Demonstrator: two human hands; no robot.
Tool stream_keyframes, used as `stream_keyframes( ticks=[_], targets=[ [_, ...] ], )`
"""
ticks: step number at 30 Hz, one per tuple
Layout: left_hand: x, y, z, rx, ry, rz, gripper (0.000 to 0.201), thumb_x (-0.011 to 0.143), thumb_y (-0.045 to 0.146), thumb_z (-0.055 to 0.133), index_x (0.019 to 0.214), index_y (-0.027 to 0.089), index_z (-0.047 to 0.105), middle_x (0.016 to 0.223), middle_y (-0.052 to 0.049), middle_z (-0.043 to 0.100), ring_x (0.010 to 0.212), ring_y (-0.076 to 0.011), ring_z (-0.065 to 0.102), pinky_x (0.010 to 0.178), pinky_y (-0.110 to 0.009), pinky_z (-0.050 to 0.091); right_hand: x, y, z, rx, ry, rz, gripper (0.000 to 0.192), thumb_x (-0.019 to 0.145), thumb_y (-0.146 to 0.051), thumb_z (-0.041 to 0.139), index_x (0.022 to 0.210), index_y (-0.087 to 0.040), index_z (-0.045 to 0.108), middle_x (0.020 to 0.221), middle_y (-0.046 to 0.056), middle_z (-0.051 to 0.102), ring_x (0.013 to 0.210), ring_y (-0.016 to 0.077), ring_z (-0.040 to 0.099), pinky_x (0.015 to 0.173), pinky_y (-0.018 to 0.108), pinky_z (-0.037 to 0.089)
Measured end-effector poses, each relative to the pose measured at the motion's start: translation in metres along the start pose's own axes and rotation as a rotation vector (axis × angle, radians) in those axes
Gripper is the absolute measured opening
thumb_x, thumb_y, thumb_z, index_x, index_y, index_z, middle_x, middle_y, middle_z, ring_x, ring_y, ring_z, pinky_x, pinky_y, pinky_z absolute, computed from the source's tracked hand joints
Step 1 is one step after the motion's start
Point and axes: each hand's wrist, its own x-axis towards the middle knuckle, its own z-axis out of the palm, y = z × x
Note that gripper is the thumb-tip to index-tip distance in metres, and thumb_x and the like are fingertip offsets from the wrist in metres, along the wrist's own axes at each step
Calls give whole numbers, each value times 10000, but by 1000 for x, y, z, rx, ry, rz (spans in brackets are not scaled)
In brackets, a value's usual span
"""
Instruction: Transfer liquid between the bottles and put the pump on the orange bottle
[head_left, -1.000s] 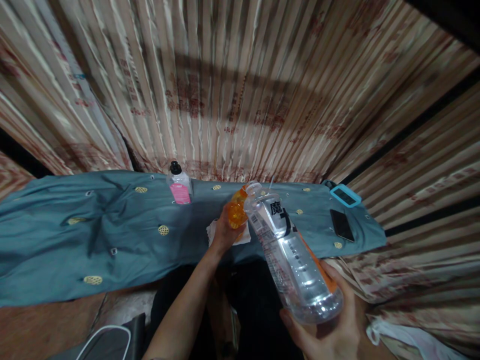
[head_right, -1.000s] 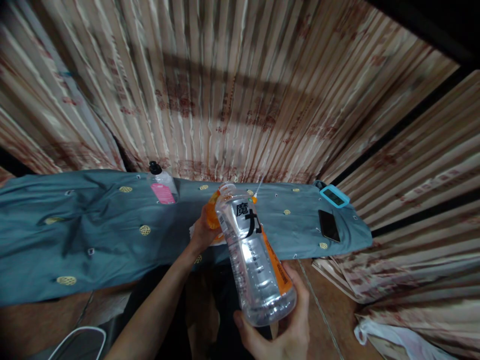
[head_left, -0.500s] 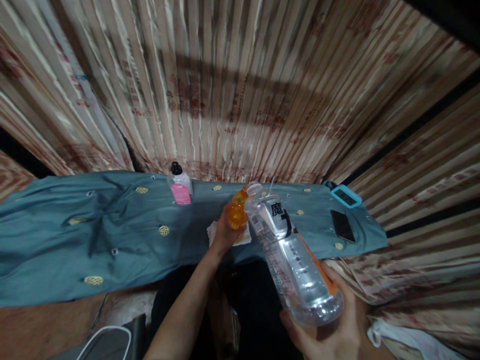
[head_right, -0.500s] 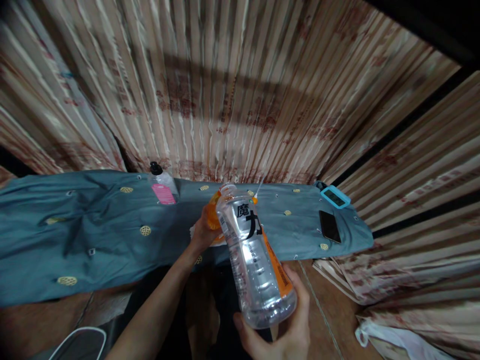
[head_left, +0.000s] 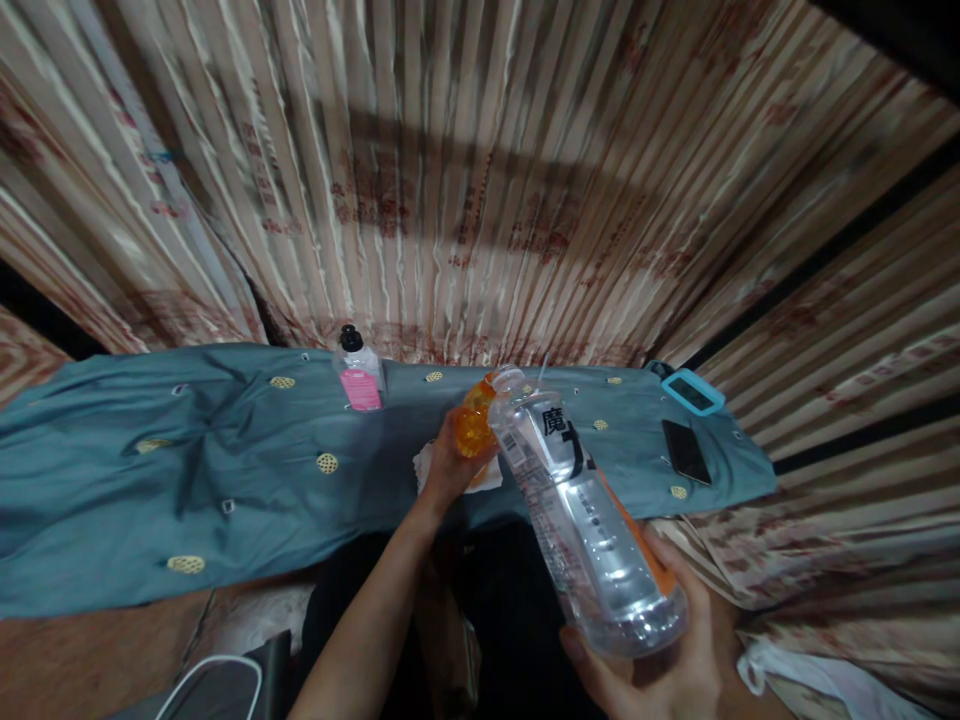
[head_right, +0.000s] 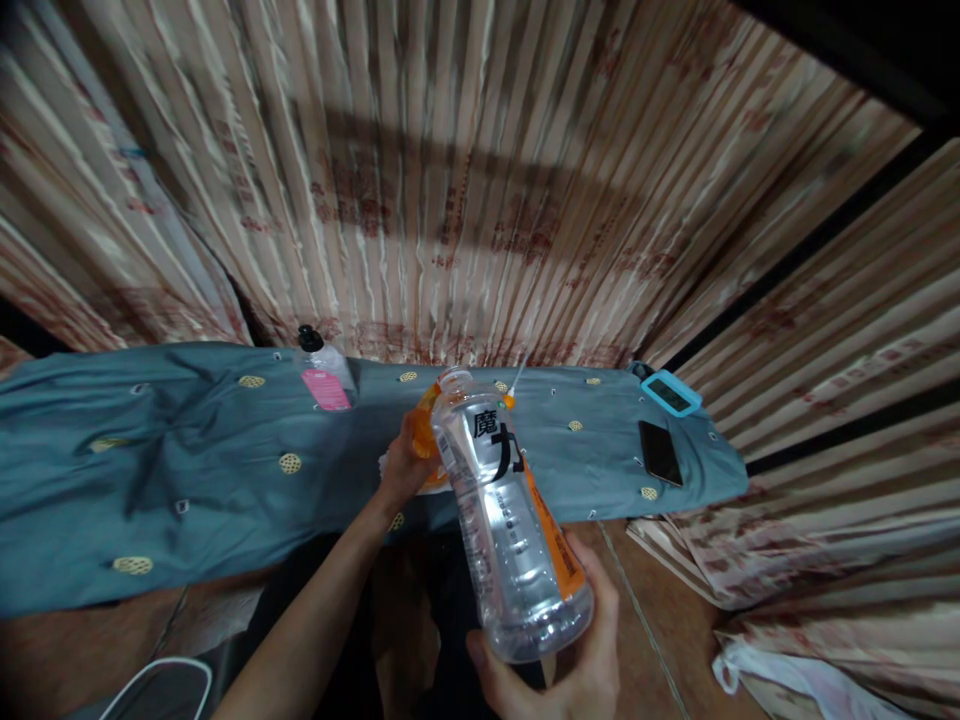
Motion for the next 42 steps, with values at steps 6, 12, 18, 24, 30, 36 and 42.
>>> stream_keyframes(
  ticks=[6,12,18,24,30,36,42],
  targets=[
    [2,1,2,-48,24,17,533,696,336,769,1134,233,484,1057,-36,705,919,-202,701,797,-311,558,-1,4,2,49,-8,-3,780,625,-488,778,1295,-200,501,1281,108,582,1142,289,590,851,348,492],
    [5,-4,3,-41,59,90,528,670,305,779,1112,213,506,1097,-63,691,975,-222,692,844,-333,556,-3,4,5,48,3,69,822,590,-520,789,1286,-189,506,1262,118,598,1121,300,610,835,354,512],
    [8,-7,2,21,80,105,542,639,271,787,1104,199,517,1108,-76,688,1039,-246,683,904,-362,548,-4,5,6,64,-3,84,845,590,-538,791,1301,-183,505,1258,121,611,1110,300,624,848,362,520],
    [6,3,2,5,67,52,515,645,250,774,1086,215,510,1076,-50,709,955,-209,702,840,-313,556,-2,9,7,-6,13,-12,808,626,-542,767,1294,-174,499,1235,116,611,1107,287,628,879,356,512],
    [6,3,3,-31,85,38,534,634,312,806,1067,232,503,1036,-38,717,916,-213,709,805,-317,563,-4,11,12,70,19,59,818,617,-494,778,1308,-180,474,1287,136,573,1183,327,590,984,433,456],
    [6,0,4,-101,80,52,554,622,314,807,1070,217,494,1026,-54,717,891,-217,718,781,-326,580,-4,6,14,119,32,140,828,586,-483,784,1290,-167,484,1293,164,575,1196,358,591,1010,489,455],
    [7,-4,4,-129,83,90,550,619,325,812,1059,212,503,1005,-55,717,885,-217,714,771,-324,578,-4,2,13,149,37,166,832,592,-483,785,1299,-169,481,1281,160,592,1157,332,625,924,415,518]
  ],
)
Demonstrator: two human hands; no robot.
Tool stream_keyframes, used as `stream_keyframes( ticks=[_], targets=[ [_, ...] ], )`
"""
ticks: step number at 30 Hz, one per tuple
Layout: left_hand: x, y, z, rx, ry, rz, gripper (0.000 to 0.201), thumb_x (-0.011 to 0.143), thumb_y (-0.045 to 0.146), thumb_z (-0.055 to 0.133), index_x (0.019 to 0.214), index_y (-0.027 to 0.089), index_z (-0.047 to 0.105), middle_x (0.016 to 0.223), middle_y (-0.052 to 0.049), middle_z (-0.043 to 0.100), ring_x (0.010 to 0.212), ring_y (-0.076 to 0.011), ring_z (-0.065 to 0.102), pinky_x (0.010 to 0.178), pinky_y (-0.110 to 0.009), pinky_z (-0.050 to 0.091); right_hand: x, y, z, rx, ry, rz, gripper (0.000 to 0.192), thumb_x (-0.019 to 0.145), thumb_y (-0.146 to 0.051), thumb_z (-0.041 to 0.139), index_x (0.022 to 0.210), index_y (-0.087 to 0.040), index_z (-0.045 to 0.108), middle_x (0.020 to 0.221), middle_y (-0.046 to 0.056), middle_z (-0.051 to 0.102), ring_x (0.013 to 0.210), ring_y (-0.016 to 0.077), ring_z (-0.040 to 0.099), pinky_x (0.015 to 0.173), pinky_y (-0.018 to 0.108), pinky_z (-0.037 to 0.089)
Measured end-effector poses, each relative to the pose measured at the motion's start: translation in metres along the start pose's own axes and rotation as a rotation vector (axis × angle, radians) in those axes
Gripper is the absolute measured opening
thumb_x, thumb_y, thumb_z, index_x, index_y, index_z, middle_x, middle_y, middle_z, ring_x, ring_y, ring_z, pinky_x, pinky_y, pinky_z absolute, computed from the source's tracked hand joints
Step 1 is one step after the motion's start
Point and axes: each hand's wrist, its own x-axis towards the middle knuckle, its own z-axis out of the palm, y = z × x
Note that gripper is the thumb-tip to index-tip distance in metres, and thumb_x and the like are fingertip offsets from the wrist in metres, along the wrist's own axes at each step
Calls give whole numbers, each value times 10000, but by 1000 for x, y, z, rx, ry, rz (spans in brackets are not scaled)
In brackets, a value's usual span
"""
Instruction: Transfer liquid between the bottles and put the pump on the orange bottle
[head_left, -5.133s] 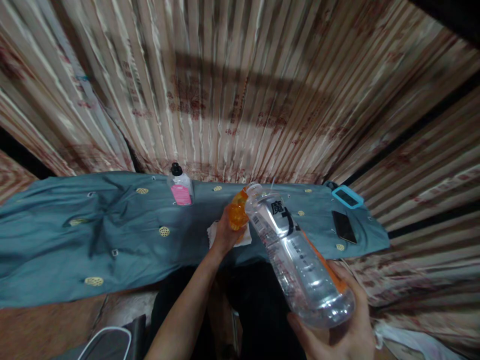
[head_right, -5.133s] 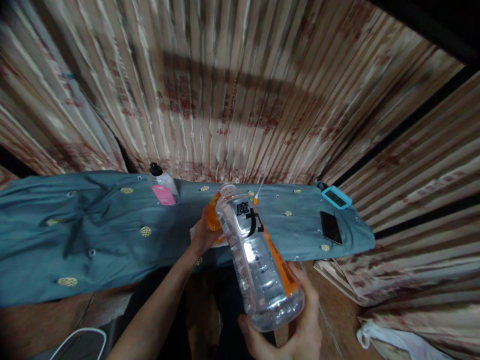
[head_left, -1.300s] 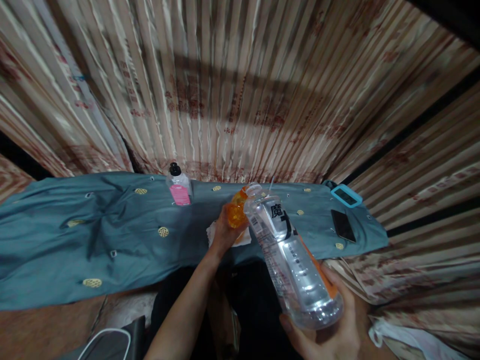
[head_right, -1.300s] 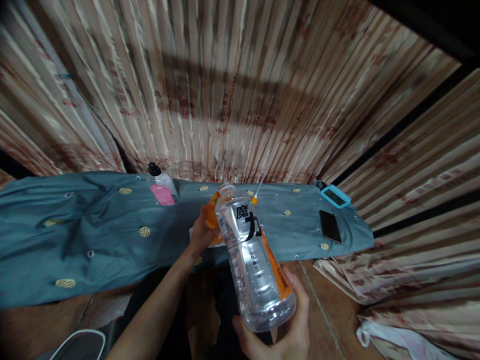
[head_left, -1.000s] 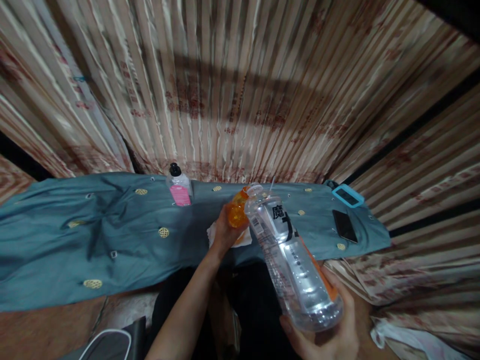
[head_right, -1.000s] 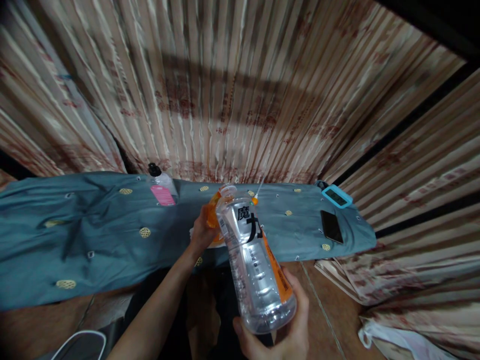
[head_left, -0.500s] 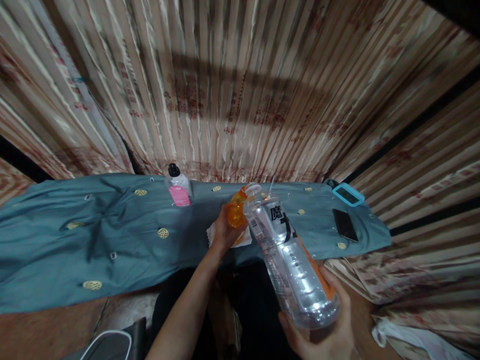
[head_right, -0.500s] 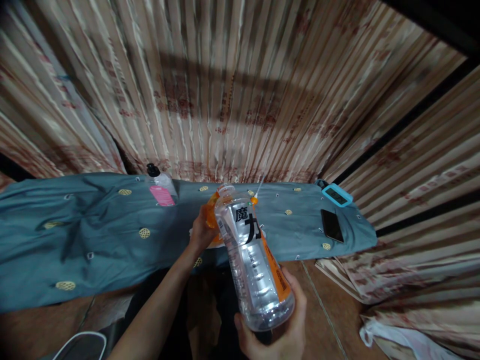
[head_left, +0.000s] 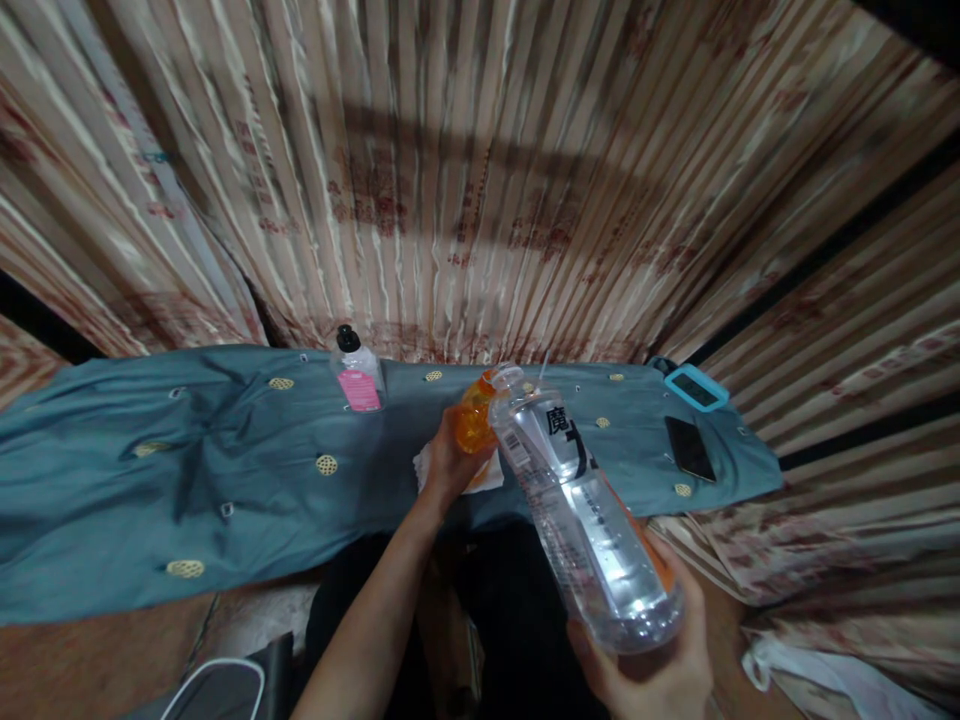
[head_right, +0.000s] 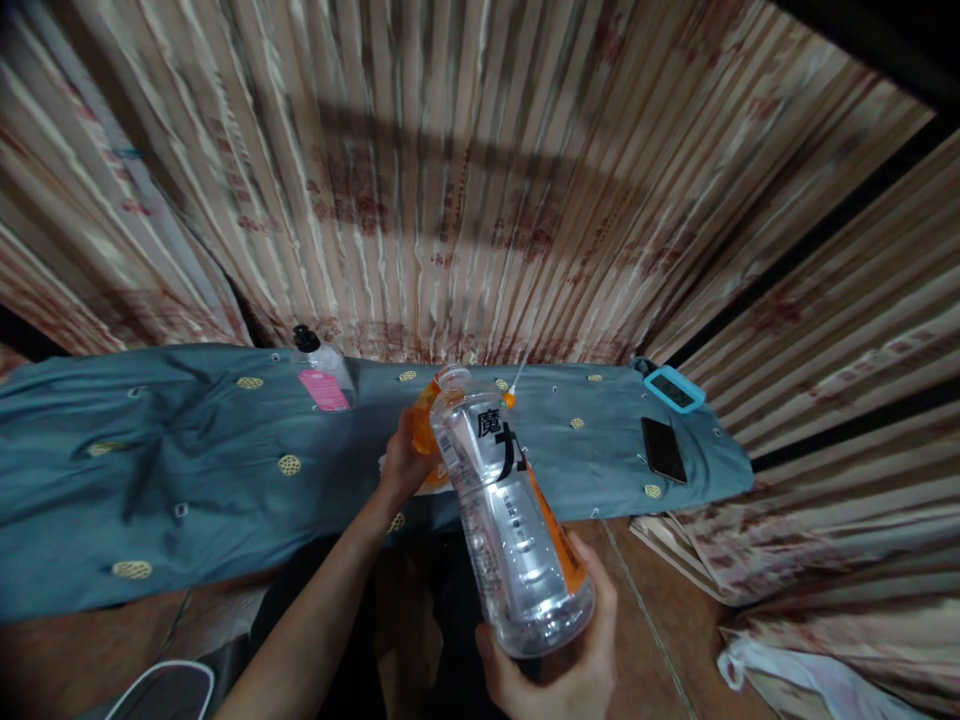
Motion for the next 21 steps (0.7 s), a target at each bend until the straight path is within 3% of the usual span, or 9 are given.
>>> stream_keyframes(
  ticks=[7,15,21],
  targets=[
    [-1,6,-1,-17,0,-32,547,608,326,813,1040,203,501,981,-44,711,881,-207,711,772,-313,574,0,4,-3,3,-1,-6,856,593,-504,799,1314,-166,484,1275,160,604,1149,336,631,896,405,530],
    [-5,11,-2,29,-57,-76,548,624,203,794,1069,250,476,1008,-9,721,860,-189,702,765,-313,568,8,2,-6,-96,32,-207,820,656,-595,748,1301,-153,504,1253,143,599,1149,328,613,959,431,483],
    [-4,11,-1,39,-41,-63,551,614,210,800,1070,233,491,1029,-32,719,902,-213,711,786,-320,572,8,3,-10,-106,10,-219,794,660,-568,746,1299,-162,508,1257,135,593,1174,336,596,968,436,476]
  ],
)
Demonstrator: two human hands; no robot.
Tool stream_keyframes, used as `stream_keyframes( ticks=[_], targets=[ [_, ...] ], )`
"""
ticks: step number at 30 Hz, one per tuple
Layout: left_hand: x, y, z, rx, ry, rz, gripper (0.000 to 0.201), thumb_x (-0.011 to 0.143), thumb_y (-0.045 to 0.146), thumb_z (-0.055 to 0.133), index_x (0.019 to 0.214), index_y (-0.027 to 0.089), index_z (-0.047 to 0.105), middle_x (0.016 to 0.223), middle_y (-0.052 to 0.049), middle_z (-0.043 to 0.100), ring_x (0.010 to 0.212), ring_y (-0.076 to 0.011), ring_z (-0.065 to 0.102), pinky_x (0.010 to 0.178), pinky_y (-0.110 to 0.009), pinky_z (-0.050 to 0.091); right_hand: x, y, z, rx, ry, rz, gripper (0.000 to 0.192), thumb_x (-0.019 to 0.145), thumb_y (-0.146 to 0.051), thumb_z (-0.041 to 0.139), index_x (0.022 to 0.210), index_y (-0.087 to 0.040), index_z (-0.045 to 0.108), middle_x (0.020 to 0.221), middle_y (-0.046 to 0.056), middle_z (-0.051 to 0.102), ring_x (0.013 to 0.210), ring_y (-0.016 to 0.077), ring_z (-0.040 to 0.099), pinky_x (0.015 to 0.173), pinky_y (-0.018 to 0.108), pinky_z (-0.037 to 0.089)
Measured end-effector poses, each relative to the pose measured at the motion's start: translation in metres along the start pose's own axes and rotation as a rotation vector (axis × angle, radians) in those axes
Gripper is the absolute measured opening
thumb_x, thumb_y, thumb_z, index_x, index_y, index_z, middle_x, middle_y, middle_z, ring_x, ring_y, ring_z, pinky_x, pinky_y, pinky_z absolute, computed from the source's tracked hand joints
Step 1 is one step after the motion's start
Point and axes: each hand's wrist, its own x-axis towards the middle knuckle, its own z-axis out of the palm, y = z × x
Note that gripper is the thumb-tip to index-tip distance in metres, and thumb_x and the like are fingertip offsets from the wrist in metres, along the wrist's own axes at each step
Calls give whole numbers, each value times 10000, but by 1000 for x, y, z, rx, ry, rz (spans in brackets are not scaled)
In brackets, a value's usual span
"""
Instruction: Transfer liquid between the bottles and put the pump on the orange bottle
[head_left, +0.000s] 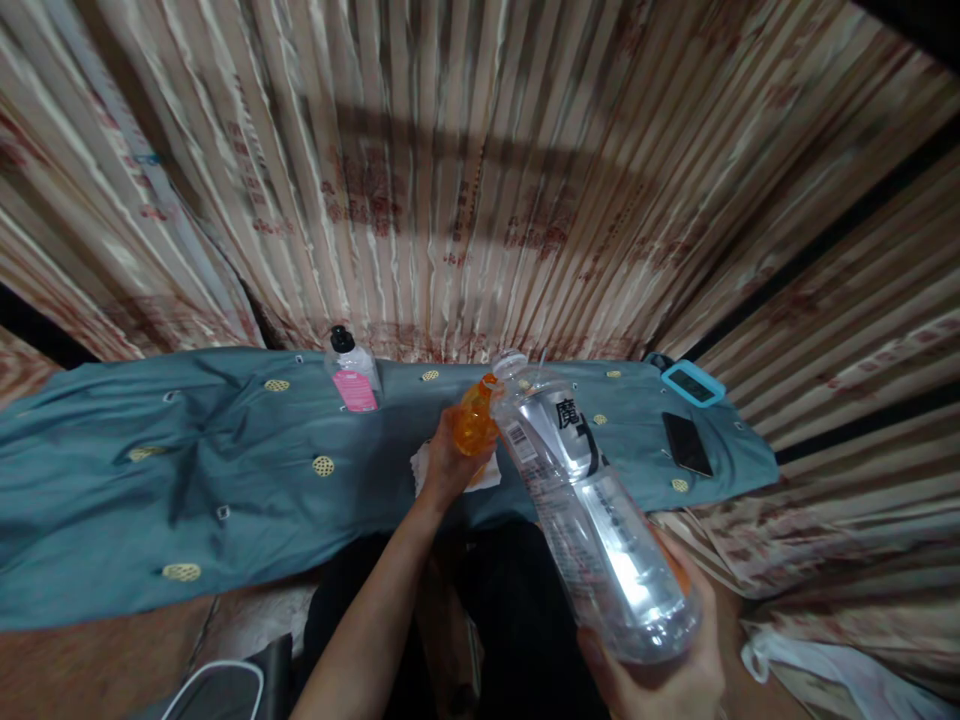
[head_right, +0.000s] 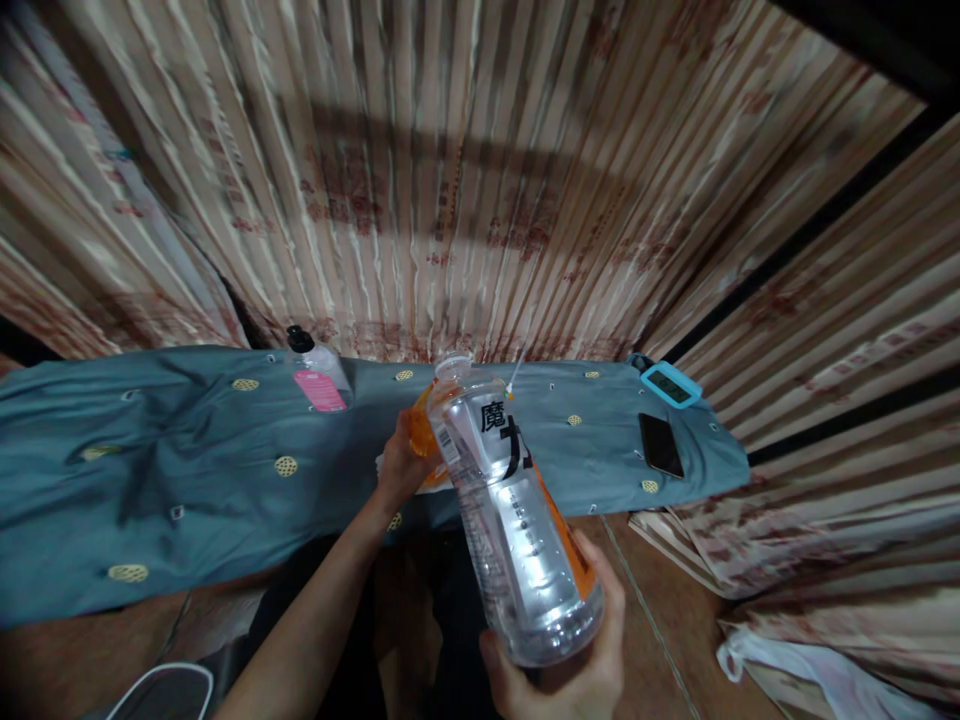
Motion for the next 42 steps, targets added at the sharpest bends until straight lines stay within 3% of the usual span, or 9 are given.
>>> stream_keyframes(
  ticks=[8,20,33,42],
  targets=[
    [0,1,4,-53,7,16,556,612,232,810,1060,229,480,1064,-43,728,908,-209,713,801,-326,578,-5,3,0,15,-22,98,804,643,-550,762,1295,-161,498,1240,145,616,1105,316,642,880,396,526],
    [0,1,3,17,0,4,573,618,251,811,1093,239,492,1073,-49,726,922,-218,716,811,-331,582,-7,5,3,107,-43,155,854,625,-544,792,1322,-163,479,1272,157,604,1165,332,622,960,432,510],
    [0,-7,4,49,16,1,561,627,254,791,1100,234,491,1072,-43,715,911,-201,712,772,-293,566,-5,7,4,57,-42,73,811,622,-513,794,1290,-177,481,1284,132,574,1172,307,601,970,421,491],
    [-2,0,1,26,-15,-27,579,622,256,803,1106,251,485,1033,-25,724,881,-209,714,752,-308,572,-11,5,3,165,-75,191,893,593,-508,834,1341,-192,462,1340,146,556,1195,317,591,964,404,484]
  ],
)
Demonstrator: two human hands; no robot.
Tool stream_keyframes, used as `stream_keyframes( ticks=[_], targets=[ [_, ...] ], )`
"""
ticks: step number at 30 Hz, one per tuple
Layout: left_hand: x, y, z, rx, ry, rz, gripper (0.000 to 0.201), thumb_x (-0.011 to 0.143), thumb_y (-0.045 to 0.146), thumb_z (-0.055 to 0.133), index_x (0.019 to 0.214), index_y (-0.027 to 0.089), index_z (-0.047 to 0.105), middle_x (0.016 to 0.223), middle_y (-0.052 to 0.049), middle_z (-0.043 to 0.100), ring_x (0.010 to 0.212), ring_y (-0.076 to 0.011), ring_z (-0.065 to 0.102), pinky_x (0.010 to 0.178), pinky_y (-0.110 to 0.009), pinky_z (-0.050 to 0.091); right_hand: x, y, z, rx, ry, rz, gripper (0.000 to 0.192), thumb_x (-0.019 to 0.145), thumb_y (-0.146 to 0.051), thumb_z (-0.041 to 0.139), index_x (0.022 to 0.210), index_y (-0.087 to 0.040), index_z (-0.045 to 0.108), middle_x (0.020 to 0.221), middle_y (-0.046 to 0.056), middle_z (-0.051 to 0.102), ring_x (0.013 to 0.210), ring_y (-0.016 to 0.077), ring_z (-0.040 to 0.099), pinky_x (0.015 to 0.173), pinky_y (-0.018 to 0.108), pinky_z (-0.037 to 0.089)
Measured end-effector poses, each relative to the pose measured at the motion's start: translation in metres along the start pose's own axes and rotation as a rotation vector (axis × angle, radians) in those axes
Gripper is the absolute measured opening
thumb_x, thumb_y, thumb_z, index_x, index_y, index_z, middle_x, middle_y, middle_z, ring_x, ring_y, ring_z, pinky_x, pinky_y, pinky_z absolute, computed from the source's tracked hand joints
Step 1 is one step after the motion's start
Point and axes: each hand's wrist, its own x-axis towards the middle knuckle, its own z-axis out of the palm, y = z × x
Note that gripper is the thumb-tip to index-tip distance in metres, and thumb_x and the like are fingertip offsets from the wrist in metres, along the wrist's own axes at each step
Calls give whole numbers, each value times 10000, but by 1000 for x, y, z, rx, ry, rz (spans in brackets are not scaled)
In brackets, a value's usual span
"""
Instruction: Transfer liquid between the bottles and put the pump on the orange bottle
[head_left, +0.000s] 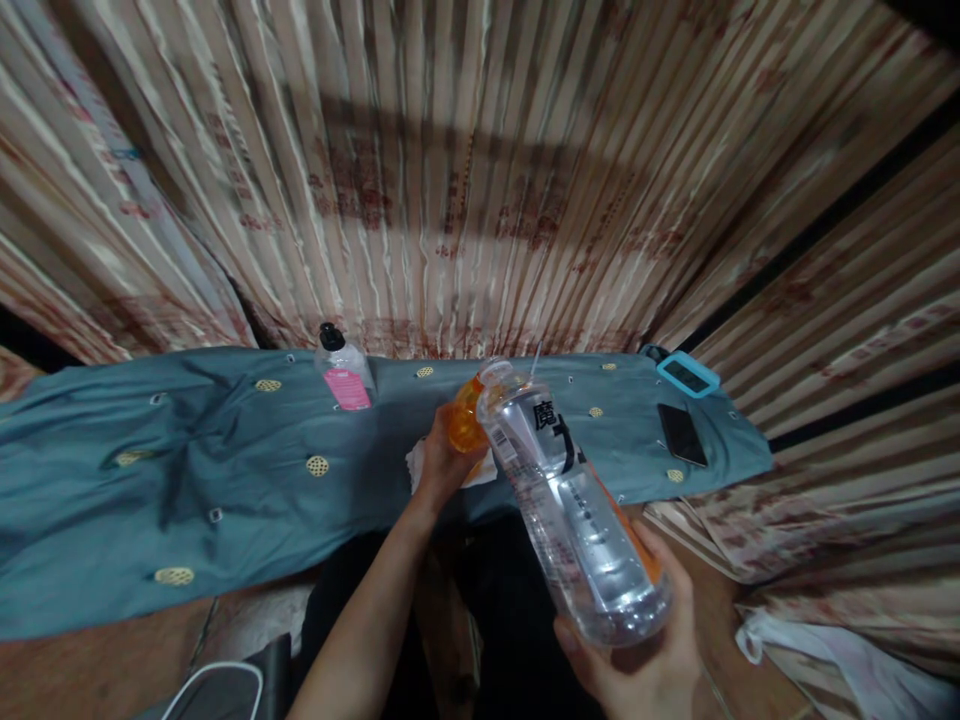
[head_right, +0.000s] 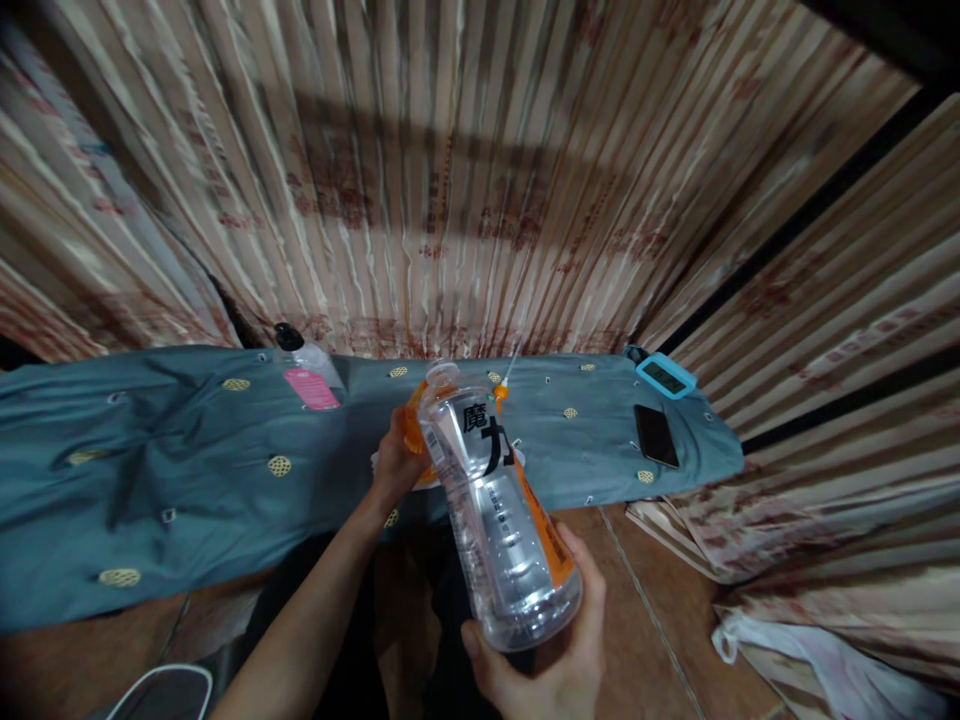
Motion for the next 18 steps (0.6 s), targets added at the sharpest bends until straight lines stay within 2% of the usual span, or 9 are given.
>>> stream_keyframes(
  ticks=[5,13,18],
  targets=[
    [0,0,1,-14,0,4,581,632,232,799,1115,248,478,1072,-29,713,920,-202,706,782,-303,567,-2,-5,1,44,11,58,895,565,-481,854,1327,-204,474,1369,139,540,1213,313,579,964,385,477],
    [-1,-1,1,-32,11,32,555,630,247,804,1087,228,491,1071,-37,712,901,-193,705,766,-289,565,0,-7,1,-27,38,19,884,563,-518,835,1304,-179,491,1313,147,578,1191,333,594,981,437,475],
    [-2,-2,2,-17,25,56,571,634,287,816,1099,226,490,1095,-48,703,928,-197,697,779,-290,561,1,-4,-1,-37,21,47,884,600,-543,815,1329,-178,474,1313,155,590,1202,348,600,969,437,493]
  ],
)
